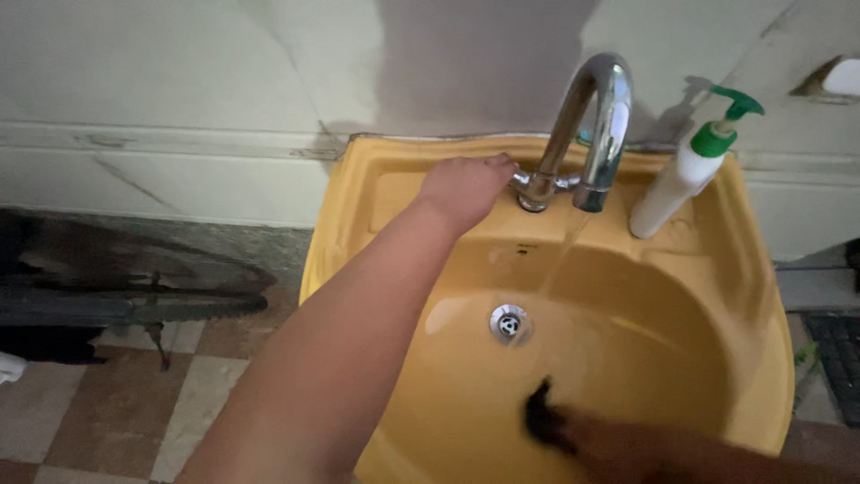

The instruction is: The person cleans a yellow bathroom sink using a black cloth and a green toothbrush. They apply liquid soap, scrub the basin and faucet, rinse the cloth and toothbrush under running water, and wipe the sink surfaces.

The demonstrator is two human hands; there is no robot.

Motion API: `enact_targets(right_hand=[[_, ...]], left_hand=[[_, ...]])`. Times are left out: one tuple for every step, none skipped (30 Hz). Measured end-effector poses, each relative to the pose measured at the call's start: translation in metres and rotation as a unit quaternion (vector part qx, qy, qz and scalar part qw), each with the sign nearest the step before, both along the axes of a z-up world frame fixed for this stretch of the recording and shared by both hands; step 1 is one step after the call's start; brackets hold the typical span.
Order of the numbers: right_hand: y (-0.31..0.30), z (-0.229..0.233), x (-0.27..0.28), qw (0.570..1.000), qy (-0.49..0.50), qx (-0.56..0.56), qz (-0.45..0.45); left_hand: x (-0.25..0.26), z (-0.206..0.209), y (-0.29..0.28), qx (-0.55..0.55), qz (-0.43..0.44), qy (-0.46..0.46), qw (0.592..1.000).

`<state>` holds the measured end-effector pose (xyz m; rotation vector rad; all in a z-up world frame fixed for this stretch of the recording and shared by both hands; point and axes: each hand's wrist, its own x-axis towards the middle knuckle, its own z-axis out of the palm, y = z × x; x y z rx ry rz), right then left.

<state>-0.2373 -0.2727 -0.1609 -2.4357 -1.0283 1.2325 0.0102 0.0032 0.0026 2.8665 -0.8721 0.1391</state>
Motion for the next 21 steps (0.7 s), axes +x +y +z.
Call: enact_targets(right_hand=[[0.023, -0.003, -0.015, 0.997, 0.043, 0.057, -0.028], [0.050, -0.007, -0.025, 0.989, 0.080, 0.111, -0.059], [0.072, -0.012, -0.026, 0.977, 0.112, 0.161, -0.086], [0.098, -0.015, -0.033, 0.963, 0.129, 0.206, -0.114], [0.119, -0.018, -0.031, 0.951, 0.132, 0.244, -0.141], [0.137, -0.021, -0.029, 0.936, 0.131, 0.280, -0.166], [0.148, -0.025, -0.022, 0.926, 0.115, 0.309, -0.185], [0.153, -0.028, -0.013, 0.927, 0.068, 0.324, -0.176], [0.154, -0.032, -0.003, 0.926, 0.022, 0.338, -0.166], [0.154, -0.037, 0.006, 0.923, -0.024, 0.352, -0.154], [0.146, -0.041, 0.015, 0.943, -0.026, 0.314, -0.107], [0.129, -0.042, 0.021, 0.960, -0.027, 0.274, -0.060], [0.110, -0.041, 0.023, 0.972, -0.027, 0.232, -0.013], [0.097, -0.039, 0.024, 0.970, -0.045, 0.237, 0.017], [0.083, -0.035, 0.024, 0.967, -0.064, 0.241, 0.047], [0.059, -0.025, 0.022, 0.967, -0.028, 0.247, 0.049], [0.036, -0.014, 0.021, 0.966, 0.008, 0.251, 0.051], [0.009, 0.001, 0.027, 0.973, -0.016, 0.214, 0.086], [-0.006, 0.011, 0.035, 0.976, -0.040, 0.175, 0.121], [-0.018, 0.020, 0.044, 0.989, 0.033, 0.140, -0.043], [-0.030, 0.028, 0.052, 0.968, 0.109, 0.098, -0.202]], left_hand=[[0.003, 0.001, 0.001, 0.006, -0.007, -0.018, 1.000], [0.004, 0.001, 0.001, 0.012, -0.016, -0.034, 0.999], [0.005, 0.001, 0.001, 0.017, -0.026, -0.051, 0.998], [0.006, 0.002, 0.002, 0.016, -0.028, -0.039, 0.999], [0.006, 0.003, 0.003, 0.016, -0.029, -0.026, 0.999], [0.005, 0.004, 0.003, 0.015, -0.032, -0.012, 0.999], [0.004, 0.005, 0.003, 0.019, -0.032, -0.007, 0.999], [0.004, 0.006, 0.003, 0.023, -0.033, -0.004, 0.999], [0.004, 0.007, 0.003, 0.026, -0.033, -0.001, 0.999], [0.003, 0.008, 0.004, 0.021, -0.029, 0.002, 0.999], [0.003, 0.008, 0.004, 0.016, -0.024, 0.005, 1.000], [0.002, 0.008, 0.004, 0.010, -0.020, 0.010, 1.000], [0.001, 0.007, 0.004, 0.016, -0.014, 0.014, 1.000], [0.001, 0.006, 0.002, 0.020, -0.009, 0.015, 1.000], [0.002, 0.005, 0.001, 0.025, -0.004, 0.017, 1.000], [0.003, 0.004, 0.001, 0.018, -0.015, 0.001, 1.000], [0.004, 0.003, 0.001, 0.010, -0.025, -0.015, 1.000], [0.002, 0.001, 0.002, 0.004, -0.036, -0.028, 0.999], [0.000, -0.001, 0.002, 0.005, -0.023, -0.006, 1.000], [0.002, 0.000, 0.002, 0.006, -0.010, 0.011, 1.000], [0.004, 0.002, 0.002, 0.007, 0.002, 0.028, 1.000]])
